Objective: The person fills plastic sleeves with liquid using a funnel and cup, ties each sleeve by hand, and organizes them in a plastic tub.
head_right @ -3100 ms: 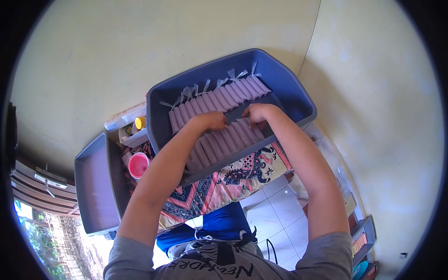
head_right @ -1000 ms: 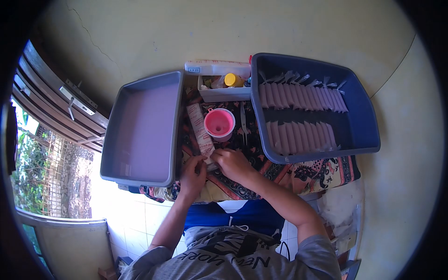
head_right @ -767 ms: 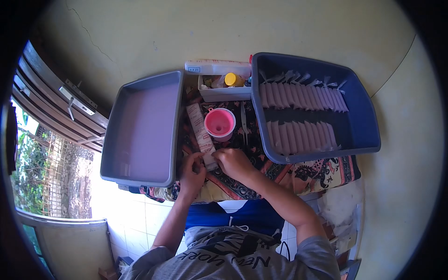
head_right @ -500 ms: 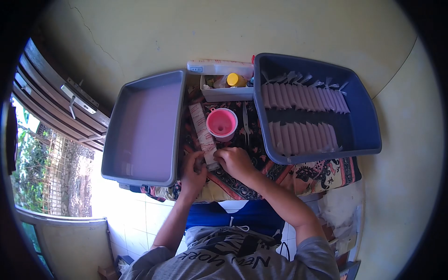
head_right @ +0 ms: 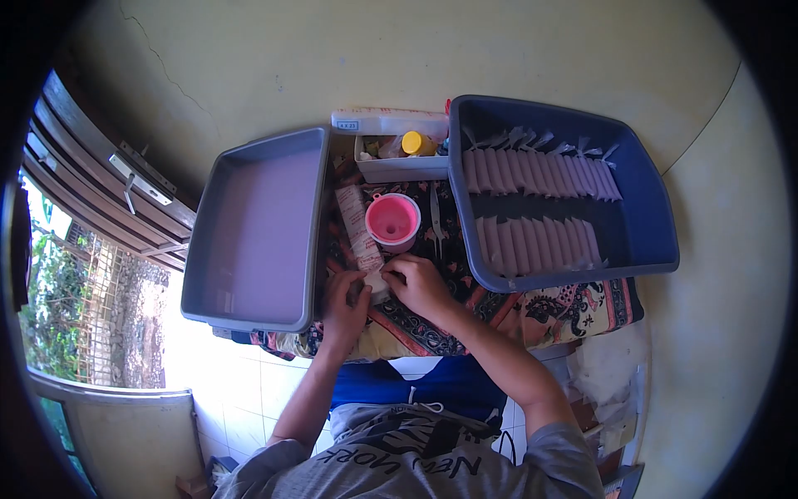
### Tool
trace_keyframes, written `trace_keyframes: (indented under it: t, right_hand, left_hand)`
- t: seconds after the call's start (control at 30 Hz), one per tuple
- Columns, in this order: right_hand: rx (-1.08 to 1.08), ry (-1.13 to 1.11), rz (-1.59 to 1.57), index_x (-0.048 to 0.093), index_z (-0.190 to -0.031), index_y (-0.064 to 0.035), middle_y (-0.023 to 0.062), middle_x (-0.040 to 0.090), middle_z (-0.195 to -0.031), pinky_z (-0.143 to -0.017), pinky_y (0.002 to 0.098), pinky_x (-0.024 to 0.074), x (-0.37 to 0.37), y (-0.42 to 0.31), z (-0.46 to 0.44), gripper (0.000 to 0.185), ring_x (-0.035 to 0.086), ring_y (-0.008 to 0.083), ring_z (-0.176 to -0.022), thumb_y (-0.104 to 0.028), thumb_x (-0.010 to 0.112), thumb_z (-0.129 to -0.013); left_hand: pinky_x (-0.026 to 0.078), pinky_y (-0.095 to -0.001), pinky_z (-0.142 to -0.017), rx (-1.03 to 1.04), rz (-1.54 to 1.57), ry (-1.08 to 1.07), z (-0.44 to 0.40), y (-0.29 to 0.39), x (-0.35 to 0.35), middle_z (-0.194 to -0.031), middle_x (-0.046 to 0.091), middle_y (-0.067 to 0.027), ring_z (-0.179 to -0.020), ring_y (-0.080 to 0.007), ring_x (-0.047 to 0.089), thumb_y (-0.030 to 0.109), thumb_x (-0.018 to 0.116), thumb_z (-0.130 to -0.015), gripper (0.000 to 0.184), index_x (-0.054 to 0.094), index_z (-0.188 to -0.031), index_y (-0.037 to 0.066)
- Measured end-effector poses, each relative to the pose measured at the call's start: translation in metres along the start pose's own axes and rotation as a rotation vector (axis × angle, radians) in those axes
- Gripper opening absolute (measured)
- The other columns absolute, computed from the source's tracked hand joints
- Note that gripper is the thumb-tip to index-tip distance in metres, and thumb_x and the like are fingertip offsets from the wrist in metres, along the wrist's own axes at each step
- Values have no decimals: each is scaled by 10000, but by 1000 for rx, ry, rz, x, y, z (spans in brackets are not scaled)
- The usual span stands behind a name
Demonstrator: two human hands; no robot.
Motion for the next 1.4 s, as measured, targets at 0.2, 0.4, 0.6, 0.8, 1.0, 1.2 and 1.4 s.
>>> trace_keyframes:
  t: [0.2,0.4,0.6,0.8,1.0,1.2,1.4]
  right_hand:
    - [-222,158,155,607,-881,6,124,635,-882,-608,309,495,-4,-24,13,90,641,248,-691,-4,638,-797]
    - [-306,182,23,570,-915,3,99,648,-839,-470,244,432,-52,-95,36,75,554,140,-512,-2,591,-843]
    - [-215,305,-71,595,-894,-8,59,637,-707,-483,221,434,-115,-140,53,47,583,100,-530,-29,597,-852]
    - [-42,83,-108,598,-876,-5,50,585,-615,-484,228,418,-112,-126,28,65,561,87,-510,-69,591,-874]
    - [-111,-94,-63,606,-885,1,88,590,-690,-520,279,437,-82,-114,4,92,569,158,-560,-76,628,-841]
    - [-68,12,-42,642,-930,-7,73,619,-770,-543,255,451,-74,-103,-13,122,586,126,-601,-95,653,-847]
    - [-223,165,278,647,-940,13,153,661,-944,-633,366,517,-50,-53,-33,185,655,294,-718,-116,665,-810]
  left_hand:
    - [419,-415,-924,156,-92,20,-12,22,2,-1085,594,-148,-1054,-327,540,35,640,-758,302,617,-1059,56]
    - [415,-409,-947,191,-31,-151,-15,-5,19,-1081,616,-132,-1088,-314,536,27,631,-742,279,652,-1018,67]
    - [418,-401,-943,132,57,-164,-14,0,16,-1073,618,-143,-1057,-325,552,25,618,-760,261,655,-1015,69]
    - [446,-337,-912,-288,750,-270,-9,25,-4,-1107,624,-113,-1064,-201,574,54,575,-872,229,600,-1097,20]
    - [485,-273,-859,-172,1026,-416,-7,75,-19,-1062,628,-142,-975,-159,610,6,684,-823,429,490,-1205,-26]
    - [501,-239,-792,-250,918,-177,-7,66,-25,-917,675,-111,-886,-129,634,-38,665,-825,380,500,-1165,-12]
    - [506,-202,-689,-339,931,-53,-5,56,-24,-868,682,-113,-825,-113,645,-45,682,-807,343,505,-1097,-8]
Point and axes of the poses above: each hand's wrist, its own z-axis away from the middle knuckle, its own x-axis out of the palm, y = z × x, the point moved 5 cm from there along -z, towards the middle knuckle
